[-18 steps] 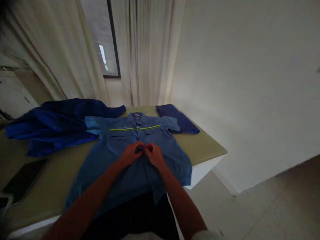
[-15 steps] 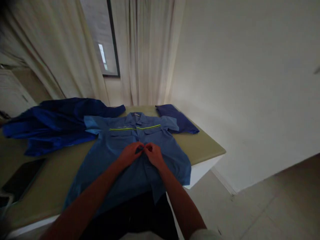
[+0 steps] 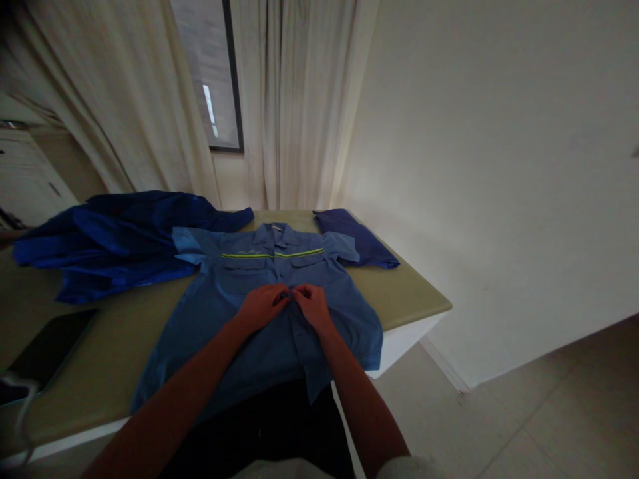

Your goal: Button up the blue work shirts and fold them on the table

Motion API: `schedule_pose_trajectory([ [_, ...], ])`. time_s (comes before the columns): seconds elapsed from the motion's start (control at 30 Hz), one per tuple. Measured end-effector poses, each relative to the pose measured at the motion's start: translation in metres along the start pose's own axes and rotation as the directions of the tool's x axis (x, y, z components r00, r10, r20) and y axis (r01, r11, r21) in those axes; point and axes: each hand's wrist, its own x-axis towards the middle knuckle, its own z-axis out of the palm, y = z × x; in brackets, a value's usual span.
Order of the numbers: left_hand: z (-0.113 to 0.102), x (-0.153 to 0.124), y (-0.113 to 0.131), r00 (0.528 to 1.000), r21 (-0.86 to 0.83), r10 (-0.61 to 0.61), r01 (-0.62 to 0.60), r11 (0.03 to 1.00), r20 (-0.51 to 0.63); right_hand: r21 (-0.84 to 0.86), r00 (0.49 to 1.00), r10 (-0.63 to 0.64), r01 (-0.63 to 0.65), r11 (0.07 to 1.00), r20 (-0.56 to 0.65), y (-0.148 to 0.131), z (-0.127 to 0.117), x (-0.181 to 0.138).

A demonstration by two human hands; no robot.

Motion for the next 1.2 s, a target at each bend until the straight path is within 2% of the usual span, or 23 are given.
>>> schedule_pose_trajectory([
  [0.07, -0.001, 0.001, 0.000, 1.000, -0.006, 0.002, -0.002, 1.000, 0.012, -0.016, 0.998, -0.044, 0.044, 0.999, -0.034, -0.004, -0.001, -0.002],
  [0.13, -0.003, 0.002, 0.001, 0.999, -0.013, -0.014, 0.015, 1.000, 0.051, -0.030, 0.988, -0.101, 0.098, 0.995, -0.118, -0.011, -0.004, -0.006],
  [0.2, -0.007, 0.002, 0.004, 0.994, -0.031, -0.066, 0.069, 0.997, 0.086, -0.054, 0.971, -0.144, 0.136, 0.989, -0.192, -0.020, -0.008, -0.016],
  [0.23, -0.009, 0.001, 0.006, 0.990, -0.042, -0.110, 0.115, 0.993, 0.092, -0.085, 0.969, -0.158, 0.144, 0.986, -0.189, -0.025, -0.010, -0.024],
  [0.27, -0.012, -0.002, 0.010, 0.983, -0.051, -0.160, 0.165, 0.985, 0.089, -0.137, 0.975, -0.169, 0.149, 0.979, -0.147, -0.029, -0.013, -0.034],
  [0.33, -0.015, -0.012, 0.019, 0.970, -0.057, -0.233, 0.237, 0.970, 0.072, -0.316, 0.984, -0.176, 0.175, 0.932, 0.025, -0.037, -0.019, -0.057],
  [0.4, -0.016, -0.029, 0.032, 0.969, -0.057, -0.241, 0.245, 0.968, 0.059, -0.518, 0.971, -0.149, 0.226, 0.825, 0.185, -0.041, -0.026, -0.081],
  [0.47, -0.014, -0.049, 0.045, 0.976, -0.064, -0.210, 0.214, 0.975, 0.056, -0.660, 0.964, -0.120, 0.251, 0.708, 0.239, -0.042, -0.031, -0.098],
  [0.53, -0.009, -0.066, 0.057, 0.983, -0.057, -0.180, 0.182, 0.982, 0.048, -0.720, 0.968, -0.108, 0.241, 0.651, 0.227, -0.041, -0.036, -0.106],
  [0.6, -0.003, -0.077, 0.067, 0.987, -0.045, -0.158, 0.159, 0.986, 0.031, -0.703, 0.974, -0.104, 0.219, 0.677, 0.203, -0.037, -0.041, -0.104],
  [0.67, 0.001, -0.081, 0.075, 0.990, -0.054, -0.140, 0.141, 0.989, 0.014, -0.619, 0.979, -0.091, 0.186, 0.763, 0.181, -0.032, -0.046, -0.098],
  [0.73, 0.005, -0.080, 0.080, 0.993, -0.070, -0.114, 0.115, 0.991, 0.019, -0.522, 0.986, -0.064, 0.137, 0.842, 0.156, -0.027, -0.051, -0.092],
  [0.8, 0.008, -0.076, 0.085, 0.995, -0.074, -0.095, 0.098, 0.992, 0.036, -0.466, 0.992, -0.039, 0.093, 0.880, 0.124, -0.024, -0.056, -0.089],
  [0.87, 0.010, -0.072, 0.088, 0.994, -0.097, -0.098, 0.102, 0.990, 0.043, -0.443, 0.993, -0.023, 0.071, 0.894, 0.112, -0.022, -0.060, -0.090],
  [1.03, 0.015, -0.068, 0.091, 0.996, -0.210, -0.094, 0.094, 0.973, 0.011, -0.405, 0.974, -0.046, 0.135, 0.904, 0.222, -0.029, -0.060, -0.100],
  [1.2, 0.025, -0.074, 0.088, 0.996, -0.133, -0.052, 0.043, 0.990, -0.067, -0.505, 0.974, -0.095, 0.190, 0.842, 0.207, -0.036, -0.051, -0.105],
])
